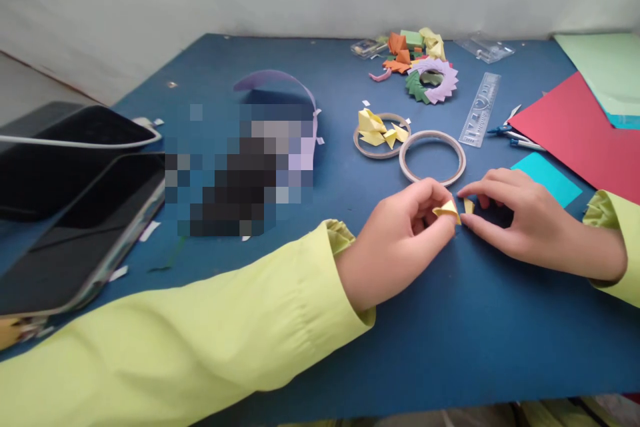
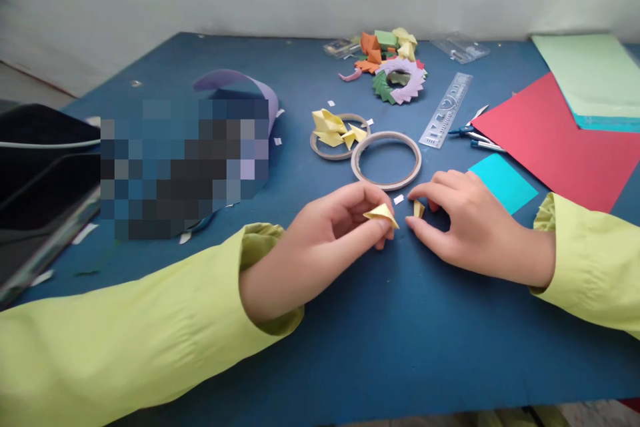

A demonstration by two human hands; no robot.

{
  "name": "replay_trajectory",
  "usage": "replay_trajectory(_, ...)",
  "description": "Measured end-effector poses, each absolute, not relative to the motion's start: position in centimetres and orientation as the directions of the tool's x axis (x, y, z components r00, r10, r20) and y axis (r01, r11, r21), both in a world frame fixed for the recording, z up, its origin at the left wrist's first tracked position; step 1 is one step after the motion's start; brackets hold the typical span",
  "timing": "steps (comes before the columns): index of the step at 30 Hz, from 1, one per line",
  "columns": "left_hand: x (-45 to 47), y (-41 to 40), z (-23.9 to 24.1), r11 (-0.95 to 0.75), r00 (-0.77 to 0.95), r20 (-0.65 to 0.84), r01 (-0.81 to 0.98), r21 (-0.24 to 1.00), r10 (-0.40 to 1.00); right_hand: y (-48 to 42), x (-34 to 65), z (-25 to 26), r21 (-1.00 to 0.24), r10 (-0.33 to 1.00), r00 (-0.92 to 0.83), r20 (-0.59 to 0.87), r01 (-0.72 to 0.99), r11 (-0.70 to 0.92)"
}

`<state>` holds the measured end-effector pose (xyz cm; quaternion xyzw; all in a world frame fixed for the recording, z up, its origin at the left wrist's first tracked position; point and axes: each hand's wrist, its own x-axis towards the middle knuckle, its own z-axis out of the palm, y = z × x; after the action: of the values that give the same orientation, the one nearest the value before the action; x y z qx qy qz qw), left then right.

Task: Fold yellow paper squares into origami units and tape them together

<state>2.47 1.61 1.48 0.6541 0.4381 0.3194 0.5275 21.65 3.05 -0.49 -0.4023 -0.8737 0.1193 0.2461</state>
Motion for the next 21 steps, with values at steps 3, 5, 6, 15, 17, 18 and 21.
replay_trajectory(3, 2.46, 1.49, 1.5, -0.218, 0.47, 0.042, 0.328, 0.919, 0.882, 2.97, 21.59, -0.39, -0.436, 0.785, -0.541, 0.303, 0.653, 0.619)
replay_trajectory(5, 2.48, 1.49, 1.51, -0.264, 0.48, 0.07, 0.349, 0.899, 0.874, 2.84, 21.51, -0.3, -0.502, 0.808, -0.511, 0.294, 0.637, 0.585)
replay_trajectory(6, 2.5, 1.51, 1.49, -0.272, 0.477, 0.078, 0.352, 0.896, 0.875, 2.77, 21.48, -0.25, -0.538, 0.817, -0.496, 0.294, 0.621, 0.571)
replay_trajectory(15, 2.43, 1.56, 0.94, -0.317, 0.458, 0.124, 0.372, 0.872, 0.88, 2.52, 21.5, 0.21, -0.713, 0.83, -0.415, 0.374, 0.444, 0.543)
replay_trajectory(17, 2.43, 1.57, 0.87, -0.342, 0.466, 0.149, 0.362, 0.867, 0.872, 2.52, 21.53, 0.24, -0.728, 0.813, -0.447, 0.372, 0.403, 0.554)
replay_trajectory(18, 2.43, 1.56, 0.86, -0.355, 0.471, 0.162, 0.357, 0.864, 0.867, 2.54, 21.54, 0.22, -0.735, 0.804, -0.461, 0.375, 0.38, 0.562)
replay_trajectory(21, 2.43, 1.5, 0.9, -0.391, 0.485, 0.183, 0.369, 0.843, 0.855, 2.63, 21.57, 0.07, -0.741, 0.783, -0.491, 0.382, 0.344, 0.577)
